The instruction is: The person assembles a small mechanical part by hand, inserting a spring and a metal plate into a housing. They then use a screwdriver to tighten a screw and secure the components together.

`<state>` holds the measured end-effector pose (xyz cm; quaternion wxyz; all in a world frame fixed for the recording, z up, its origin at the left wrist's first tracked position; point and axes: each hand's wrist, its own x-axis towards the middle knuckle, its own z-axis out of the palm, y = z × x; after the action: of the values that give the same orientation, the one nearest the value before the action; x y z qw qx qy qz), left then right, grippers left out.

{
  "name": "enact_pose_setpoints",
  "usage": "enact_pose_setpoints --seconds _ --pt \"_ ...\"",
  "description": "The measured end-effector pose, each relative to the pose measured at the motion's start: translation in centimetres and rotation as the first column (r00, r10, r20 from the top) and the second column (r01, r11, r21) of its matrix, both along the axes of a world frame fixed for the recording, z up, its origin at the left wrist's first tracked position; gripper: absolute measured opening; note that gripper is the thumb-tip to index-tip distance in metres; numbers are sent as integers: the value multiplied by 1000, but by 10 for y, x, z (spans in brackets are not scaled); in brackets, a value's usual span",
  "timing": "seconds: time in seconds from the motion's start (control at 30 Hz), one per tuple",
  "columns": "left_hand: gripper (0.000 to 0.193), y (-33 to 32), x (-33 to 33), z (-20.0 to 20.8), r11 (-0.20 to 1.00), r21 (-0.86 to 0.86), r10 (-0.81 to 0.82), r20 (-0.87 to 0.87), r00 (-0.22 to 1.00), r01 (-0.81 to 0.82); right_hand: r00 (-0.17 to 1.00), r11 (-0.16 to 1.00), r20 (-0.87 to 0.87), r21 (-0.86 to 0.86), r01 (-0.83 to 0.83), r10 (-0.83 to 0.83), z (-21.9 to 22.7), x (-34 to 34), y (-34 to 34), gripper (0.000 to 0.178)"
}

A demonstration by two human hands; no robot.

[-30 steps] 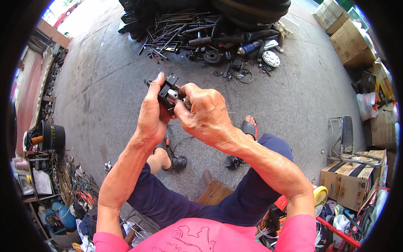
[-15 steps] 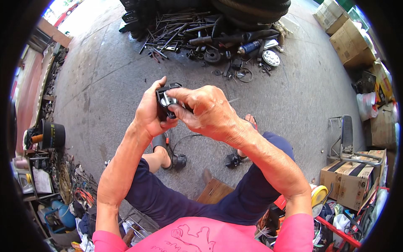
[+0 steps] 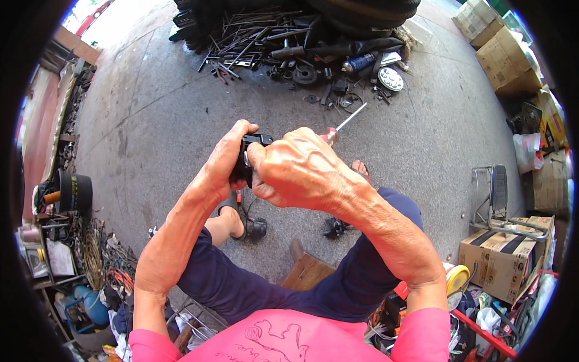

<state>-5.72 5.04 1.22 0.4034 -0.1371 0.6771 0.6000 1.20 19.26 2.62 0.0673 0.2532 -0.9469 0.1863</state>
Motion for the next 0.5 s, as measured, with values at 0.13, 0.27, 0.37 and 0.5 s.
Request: enact_pose_setpoints --seconds 0.13,0.27,0.37,0.5 --pt "41 -3 -2 -6 998 48 -39 17 999 38 998 998 -47 55 35 -33 -6 0 -8 15" --pt "40 -2 0 0 999 38 -23 25 999 22 996 999 -85 41 -22 26 0 -3 -4 15" --pt "39 0 -2 4 999 44 -5 -8 1000 6 987 999 -156 18 -39 41 3 -4 0 16" --pt "38 -2 -1 1 999 31 -16 -132 991 20 956 998 -293 -53 -34 17 3 -8 3 14"
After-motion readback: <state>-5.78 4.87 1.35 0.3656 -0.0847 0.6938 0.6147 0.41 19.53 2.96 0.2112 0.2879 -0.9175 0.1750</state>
